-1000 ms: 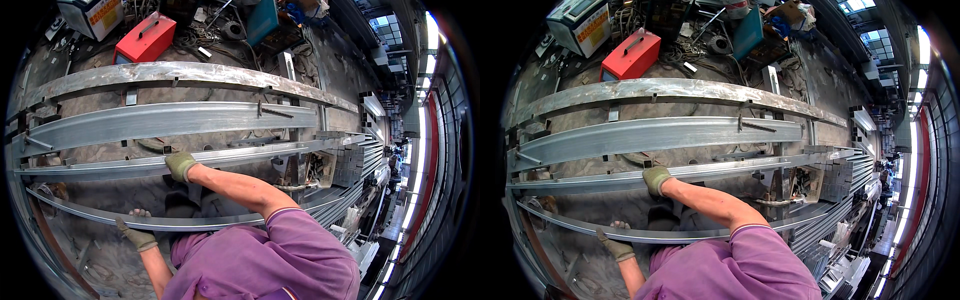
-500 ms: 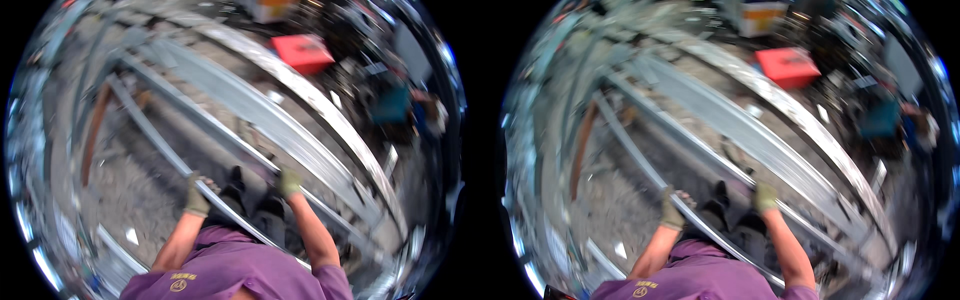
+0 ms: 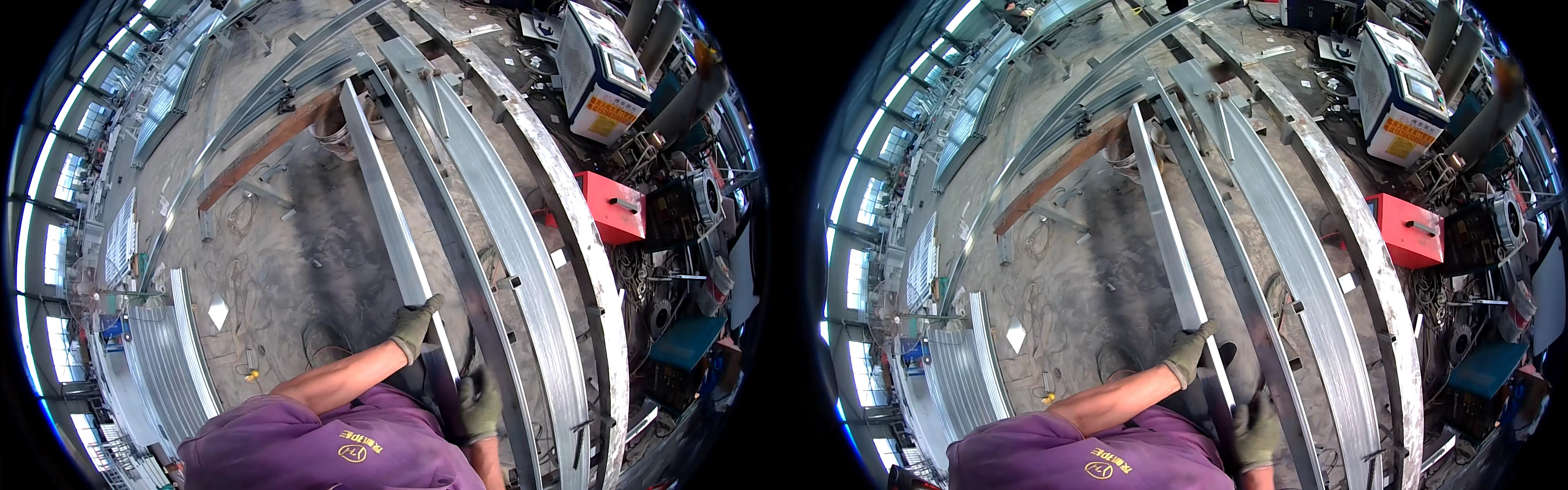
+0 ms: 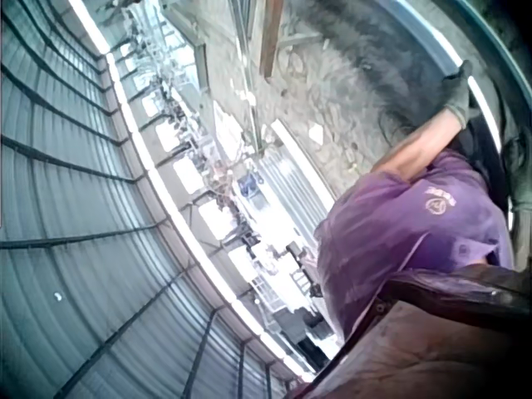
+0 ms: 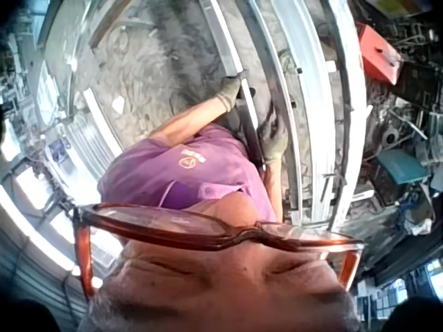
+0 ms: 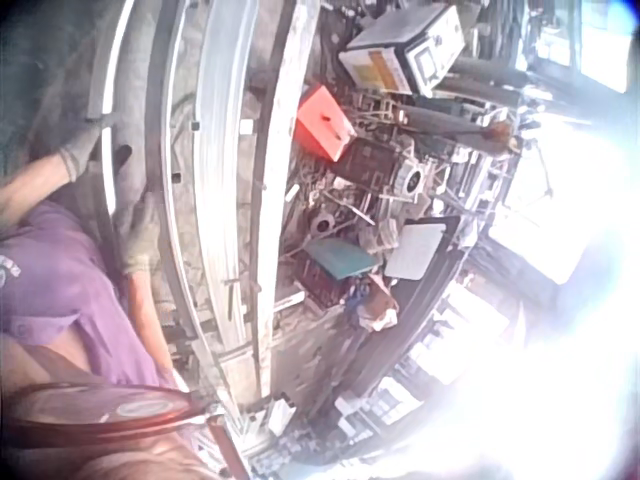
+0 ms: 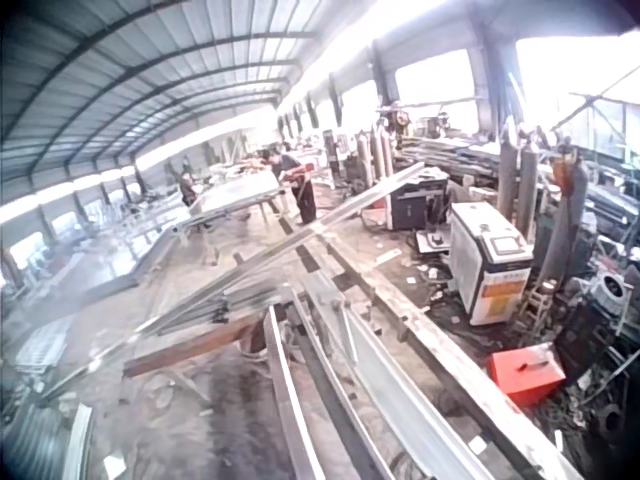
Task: The person welds metal frame components using a handheld welding torch. They position metal bars, apply welds at joints, and reposition pieces to continue welding along the frame structure.
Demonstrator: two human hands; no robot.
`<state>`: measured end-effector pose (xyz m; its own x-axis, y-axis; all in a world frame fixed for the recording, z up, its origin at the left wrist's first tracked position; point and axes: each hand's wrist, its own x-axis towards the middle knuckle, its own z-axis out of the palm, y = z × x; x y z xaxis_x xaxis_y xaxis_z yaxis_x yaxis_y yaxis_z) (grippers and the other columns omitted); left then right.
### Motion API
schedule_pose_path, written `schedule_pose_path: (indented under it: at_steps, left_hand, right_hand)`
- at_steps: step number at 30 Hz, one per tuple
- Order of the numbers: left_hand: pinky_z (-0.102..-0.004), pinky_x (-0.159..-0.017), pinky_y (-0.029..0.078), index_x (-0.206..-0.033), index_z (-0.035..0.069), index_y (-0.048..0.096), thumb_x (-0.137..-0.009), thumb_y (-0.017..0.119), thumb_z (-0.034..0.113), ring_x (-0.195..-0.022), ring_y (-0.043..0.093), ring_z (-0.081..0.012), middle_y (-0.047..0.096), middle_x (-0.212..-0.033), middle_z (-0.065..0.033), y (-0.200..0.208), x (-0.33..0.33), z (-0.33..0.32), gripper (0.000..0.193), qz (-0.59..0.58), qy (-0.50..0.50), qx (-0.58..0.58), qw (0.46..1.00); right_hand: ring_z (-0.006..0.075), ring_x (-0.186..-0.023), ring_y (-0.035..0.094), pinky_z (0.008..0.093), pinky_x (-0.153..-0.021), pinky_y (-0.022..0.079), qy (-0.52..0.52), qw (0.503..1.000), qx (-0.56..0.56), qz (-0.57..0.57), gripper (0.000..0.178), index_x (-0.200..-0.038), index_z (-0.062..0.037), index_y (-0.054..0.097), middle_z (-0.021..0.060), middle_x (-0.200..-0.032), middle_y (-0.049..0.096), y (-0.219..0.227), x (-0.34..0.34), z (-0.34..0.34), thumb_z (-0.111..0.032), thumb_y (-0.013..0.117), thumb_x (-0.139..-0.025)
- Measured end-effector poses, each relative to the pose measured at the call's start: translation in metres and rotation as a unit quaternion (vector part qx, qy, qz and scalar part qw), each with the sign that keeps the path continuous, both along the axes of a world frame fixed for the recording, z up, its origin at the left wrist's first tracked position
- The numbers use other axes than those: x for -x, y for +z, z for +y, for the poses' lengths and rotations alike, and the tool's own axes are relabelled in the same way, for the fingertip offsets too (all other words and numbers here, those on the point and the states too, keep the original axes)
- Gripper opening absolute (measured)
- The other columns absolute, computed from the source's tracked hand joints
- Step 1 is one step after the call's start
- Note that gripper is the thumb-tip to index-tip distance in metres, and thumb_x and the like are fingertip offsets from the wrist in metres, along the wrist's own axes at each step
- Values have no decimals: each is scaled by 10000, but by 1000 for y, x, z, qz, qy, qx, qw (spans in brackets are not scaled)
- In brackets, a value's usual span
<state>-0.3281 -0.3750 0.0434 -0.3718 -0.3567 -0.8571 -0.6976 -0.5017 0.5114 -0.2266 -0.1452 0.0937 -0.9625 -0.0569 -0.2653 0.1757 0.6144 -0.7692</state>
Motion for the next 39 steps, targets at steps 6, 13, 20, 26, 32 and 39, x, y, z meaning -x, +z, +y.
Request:
schedule_pose_path:
  at_steps: [6, 13, 20, 26, 32, 39]
  left_hand:
    - [-385, -947, 571, -1216, -89, 637, -892, 913, 468, -1049, 706, -236, 740, -1139, -153, -23, -6, -8, 701, 54, -39, 46, 997]
    - [-356, -719, 594, -1178, -62, 701, -993, 826, 359, -792, 721, -206, 761, -975, -135, 18, 7, -36, 476, 83, -205, 74, 972]
    - [-367, -423, 497, -941, -69, 727, -981, 810, 369, -484, 635, -179, 679, -678, -103, 52, 50, -31, 447, 58, -336, 86, 936]
    - [-395, -430, 479, -849, 5, 672, -940, 845, 324, -469, 581, -246, 592, -640, -103, 12, 93, 1, 374, 36, -263, -27, 964]
    - [-337, -397, 326, -936, 63, 576, -917, 880, 368, -428, 398, -167, 441, -646, -38, -23, 98, 4, 431, -24, -250, 13, 968]
    - [-369, -344, 436, -775, 94, 482, -879, 914, 430, -411, 521, -208, 558, -609, -71, -44, 124, -14, 557, -14, -296, 104, 949]
  right_hand:
    - [470, -744, 718, 582, -657, 548, 12, 987, -157, 19, 307, -974, -78, 722, 205, -830, 756, -30, -2, -2, -339, 602, -1084]
    - [312, -688, 700, 471, -645, 530, -24, 999, -8, -42, 426, -933, 4, 725, 198, -783, 737, -90, 1, 22, -363, 608, -1116]
    - [225, -911, 733, 390, -836, 573, -2, 975, 73, -211, 524, -1144, 57, 774, 190, -963, 801, -72, 41, 38, -451, 654, -1098]
    - [382, -1361, 632, 441, -1152, 487, 14, 985, 90, -149, 691, -1483, -9, 619, 248, -1464, 652, -39, 19, 64, -490, 733, -1001]
    - [359, -1252, 638, 494, -1001, 515, 8, 972, -230, -45, 520, -1346, -98, 656, 161, -1300, 679, -20, -47, 77, -294, 772, -879]
    - [320, -1133, 702, 485, -973, 516, -140, 913, -341, -176, 293, -1139, -111, 745, 118, -1140, 747, -44, -112, 111, -230, 722, -872]
